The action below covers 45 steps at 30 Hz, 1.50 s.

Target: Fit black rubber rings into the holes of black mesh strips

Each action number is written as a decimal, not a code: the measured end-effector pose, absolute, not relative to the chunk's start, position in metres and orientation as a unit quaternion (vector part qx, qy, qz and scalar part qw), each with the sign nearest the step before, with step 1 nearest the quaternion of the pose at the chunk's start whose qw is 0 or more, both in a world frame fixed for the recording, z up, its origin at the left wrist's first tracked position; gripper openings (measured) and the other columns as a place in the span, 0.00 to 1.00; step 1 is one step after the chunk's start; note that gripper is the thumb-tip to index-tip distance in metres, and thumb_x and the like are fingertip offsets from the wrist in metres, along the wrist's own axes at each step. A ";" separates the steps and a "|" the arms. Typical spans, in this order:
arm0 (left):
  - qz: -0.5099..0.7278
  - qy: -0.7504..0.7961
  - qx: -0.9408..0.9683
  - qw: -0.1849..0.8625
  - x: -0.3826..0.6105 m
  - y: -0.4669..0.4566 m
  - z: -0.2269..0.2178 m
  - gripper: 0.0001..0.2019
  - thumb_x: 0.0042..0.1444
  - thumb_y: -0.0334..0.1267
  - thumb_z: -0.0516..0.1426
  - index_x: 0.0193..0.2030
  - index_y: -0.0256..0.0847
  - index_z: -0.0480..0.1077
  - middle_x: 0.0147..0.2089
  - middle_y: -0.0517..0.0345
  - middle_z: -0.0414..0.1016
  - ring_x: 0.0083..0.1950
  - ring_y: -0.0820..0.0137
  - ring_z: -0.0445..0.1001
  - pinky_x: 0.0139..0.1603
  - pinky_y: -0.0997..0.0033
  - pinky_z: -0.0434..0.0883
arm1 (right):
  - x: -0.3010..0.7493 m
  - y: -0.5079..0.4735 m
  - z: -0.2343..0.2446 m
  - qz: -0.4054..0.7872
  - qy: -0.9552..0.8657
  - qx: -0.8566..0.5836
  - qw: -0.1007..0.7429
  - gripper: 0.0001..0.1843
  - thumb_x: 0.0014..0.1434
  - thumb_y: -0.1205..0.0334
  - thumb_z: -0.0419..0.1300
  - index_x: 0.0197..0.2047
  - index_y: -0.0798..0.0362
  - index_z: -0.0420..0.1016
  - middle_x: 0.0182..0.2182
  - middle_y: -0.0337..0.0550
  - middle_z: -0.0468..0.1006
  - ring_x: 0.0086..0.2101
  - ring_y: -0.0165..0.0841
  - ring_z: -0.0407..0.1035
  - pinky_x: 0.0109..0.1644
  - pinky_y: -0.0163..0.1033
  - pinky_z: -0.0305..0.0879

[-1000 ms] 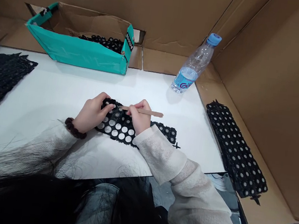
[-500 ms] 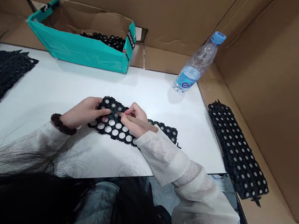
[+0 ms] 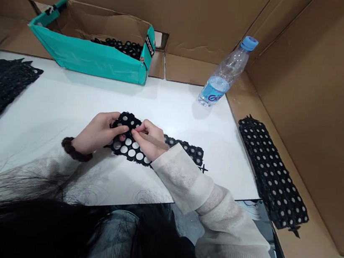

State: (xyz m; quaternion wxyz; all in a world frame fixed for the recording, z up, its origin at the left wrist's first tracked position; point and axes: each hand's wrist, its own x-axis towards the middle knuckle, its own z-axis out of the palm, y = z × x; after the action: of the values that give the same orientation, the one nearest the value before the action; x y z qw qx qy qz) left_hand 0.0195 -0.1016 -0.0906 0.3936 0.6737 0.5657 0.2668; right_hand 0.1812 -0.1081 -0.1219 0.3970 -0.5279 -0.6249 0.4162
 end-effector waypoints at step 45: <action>0.272 0.567 0.735 0.254 0.041 -0.100 -0.098 0.09 0.52 0.34 0.53 0.40 0.40 0.71 0.40 0.55 0.77 0.42 0.64 0.73 0.45 0.65 0.67 | 0.194 -0.113 -0.120 0.321 -0.670 -0.544 0.390 0.08 0.55 0.58 0.54 0.27 0.49 0.59 0.20 0.33 0.65 0.23 0.27 0.60 0.29 0.36 0.54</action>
State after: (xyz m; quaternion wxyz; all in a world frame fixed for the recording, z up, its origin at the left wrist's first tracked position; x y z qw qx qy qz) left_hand 0.0413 -0.1001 -0.0979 0.2536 0.7348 0.5673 0.2718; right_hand 0.1941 -0.1128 -0.1202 0.3903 -0.5443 -0.6697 0.3208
